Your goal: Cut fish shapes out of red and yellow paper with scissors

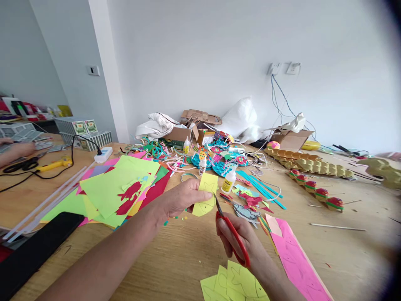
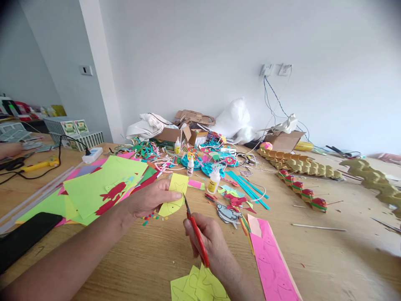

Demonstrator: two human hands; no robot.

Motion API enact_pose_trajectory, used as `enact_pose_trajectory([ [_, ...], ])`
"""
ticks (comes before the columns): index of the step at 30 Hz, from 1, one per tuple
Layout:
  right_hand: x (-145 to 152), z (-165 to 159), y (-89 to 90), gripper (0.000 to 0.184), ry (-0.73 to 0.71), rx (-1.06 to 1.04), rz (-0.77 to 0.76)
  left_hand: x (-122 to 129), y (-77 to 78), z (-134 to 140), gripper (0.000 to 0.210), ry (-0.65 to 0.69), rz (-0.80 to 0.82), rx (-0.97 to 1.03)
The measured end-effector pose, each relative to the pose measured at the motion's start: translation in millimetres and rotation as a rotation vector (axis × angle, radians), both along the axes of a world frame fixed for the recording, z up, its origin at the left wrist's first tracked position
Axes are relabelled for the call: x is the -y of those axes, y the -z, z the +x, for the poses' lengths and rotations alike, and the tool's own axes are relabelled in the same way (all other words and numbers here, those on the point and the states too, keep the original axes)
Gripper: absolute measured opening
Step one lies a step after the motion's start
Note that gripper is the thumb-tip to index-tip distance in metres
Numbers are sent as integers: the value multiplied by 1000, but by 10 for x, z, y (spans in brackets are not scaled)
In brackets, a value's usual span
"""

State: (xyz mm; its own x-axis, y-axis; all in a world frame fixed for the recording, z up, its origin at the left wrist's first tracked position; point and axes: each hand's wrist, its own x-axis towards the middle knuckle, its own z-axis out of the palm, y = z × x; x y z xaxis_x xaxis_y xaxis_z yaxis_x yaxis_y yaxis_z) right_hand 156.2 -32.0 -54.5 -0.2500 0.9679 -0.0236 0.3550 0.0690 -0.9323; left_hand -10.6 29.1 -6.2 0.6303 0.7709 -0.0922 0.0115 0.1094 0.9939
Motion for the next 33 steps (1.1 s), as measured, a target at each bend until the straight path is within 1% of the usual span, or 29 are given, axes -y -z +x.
enact_pose_trajectory([
  [7,-20,-3,30,39,23,26,-13,-2,-5,1,24,-10,-16,-2],
  [10,-10,4,19,40,9,20,-2,-3,-8,1,23,-8,-5,-10],
  [14,11,18,6,42,-40,-24,15,6,-24,2,27,2,1,-17],
  [17,8,21,13,42,-46,-36,16,12,-33,6,32,4,-2,-8],
  [25,15,-1,-5,43,-20,-71,-13,-7,-3,-1,32,-8,8,-23],
  [33,-7,-6,29,41,18,-46,-25,-1,9,8,32,-4,-7,7],
])
